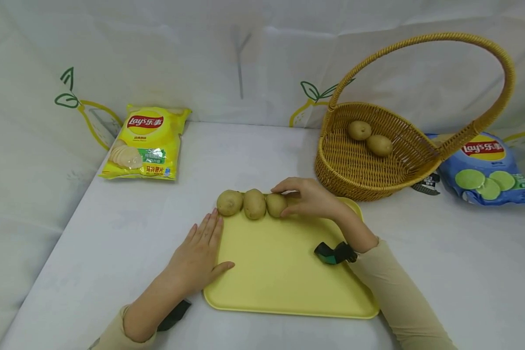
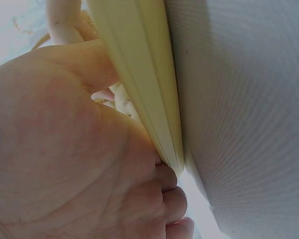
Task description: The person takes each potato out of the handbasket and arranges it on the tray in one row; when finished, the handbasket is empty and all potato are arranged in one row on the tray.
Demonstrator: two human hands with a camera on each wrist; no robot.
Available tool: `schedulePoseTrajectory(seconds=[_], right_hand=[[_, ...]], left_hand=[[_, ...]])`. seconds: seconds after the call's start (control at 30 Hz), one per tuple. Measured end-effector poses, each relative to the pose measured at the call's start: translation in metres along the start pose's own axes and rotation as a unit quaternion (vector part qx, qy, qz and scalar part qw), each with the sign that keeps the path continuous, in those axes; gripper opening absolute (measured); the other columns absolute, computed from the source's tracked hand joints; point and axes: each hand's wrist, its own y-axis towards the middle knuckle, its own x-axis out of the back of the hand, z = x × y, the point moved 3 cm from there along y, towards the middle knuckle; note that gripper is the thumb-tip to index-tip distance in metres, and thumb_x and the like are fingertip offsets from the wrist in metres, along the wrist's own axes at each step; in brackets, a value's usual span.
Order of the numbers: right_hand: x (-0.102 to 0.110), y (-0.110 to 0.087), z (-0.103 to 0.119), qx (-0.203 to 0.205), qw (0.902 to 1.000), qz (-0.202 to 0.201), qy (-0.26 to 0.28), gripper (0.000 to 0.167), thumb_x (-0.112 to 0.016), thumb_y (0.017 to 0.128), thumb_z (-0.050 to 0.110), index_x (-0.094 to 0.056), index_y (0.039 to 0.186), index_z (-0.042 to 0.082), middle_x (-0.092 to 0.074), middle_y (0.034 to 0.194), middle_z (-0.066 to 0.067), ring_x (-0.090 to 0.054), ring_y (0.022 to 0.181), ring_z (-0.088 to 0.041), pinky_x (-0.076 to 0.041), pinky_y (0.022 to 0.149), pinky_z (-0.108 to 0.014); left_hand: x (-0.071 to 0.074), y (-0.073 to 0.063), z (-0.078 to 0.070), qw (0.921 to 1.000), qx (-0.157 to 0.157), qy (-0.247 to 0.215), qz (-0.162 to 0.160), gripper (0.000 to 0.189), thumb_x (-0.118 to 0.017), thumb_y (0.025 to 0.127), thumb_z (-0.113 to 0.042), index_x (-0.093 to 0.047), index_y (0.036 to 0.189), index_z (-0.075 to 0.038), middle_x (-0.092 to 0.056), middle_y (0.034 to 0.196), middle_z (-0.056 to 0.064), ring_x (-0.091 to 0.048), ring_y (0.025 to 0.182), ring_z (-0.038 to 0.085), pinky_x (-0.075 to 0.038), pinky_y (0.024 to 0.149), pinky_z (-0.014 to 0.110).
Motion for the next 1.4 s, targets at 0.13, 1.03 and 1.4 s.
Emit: schedulePoseTrajectory(seconds=[0.13,1.03,1.4], right_hand=[[-0.0003,0.0009,0.0001,0.015,0.9997,-0.013,-0.014,0.043,-0.081,0.071,0.004,-0.066,0.111,-0.003,-0.065,0.111,-0.013,-0.059,0.106,-0.027,-0.049,0.09,-0.035],[0.0032,-0.0009,-0.004,-0.042,0.9953,-0.013,0.087,0.044,-0.073,0.08,0.001,-0.057,0.12,-0.009,-0.058,0.122,-0.023,-0.056,0.112,-0.032,-0.047,0.093,-0.042],[0.0073,-0.001,-0.0039,-0.047,0.9903,-0.024,0.129,0.04,-0.069,0.082,-0.004,-0.057,0.119,-0.01,-0.058,0.121,-0.026,-0.057,0.112,-0.033,-0.047,0.093,-0.041]], left_hand=[[-0.0003,0.0002,0.0001,1.0,0.001,-0.001,0.0,0.086,-0.058,0.091,-0.043,-0.019,0.144,0.013,-0.006,0.153,0.028,-0.011,0.141,0.039,-0.02,0.109,0.054],[-0.0002,0.0005,0.0,1.0,-0.002,0.005,-0.002,0.086,-0.058,0.091,-0.043,-0.019,0.144,0.013,-0.008,0.152,0.029,-0.012,0.14,0.04,-0.02,0.109,0.054],[-0.0013,0.0009,0.0007,1.0,0.0,0.007,-0.002,0.087,-0.058,0.091,-0.044,-0.019,0.144,0.013,-0.008,0.152,0.029,-0.013,0.14,0.04,-0.02,0.109,0.054]])
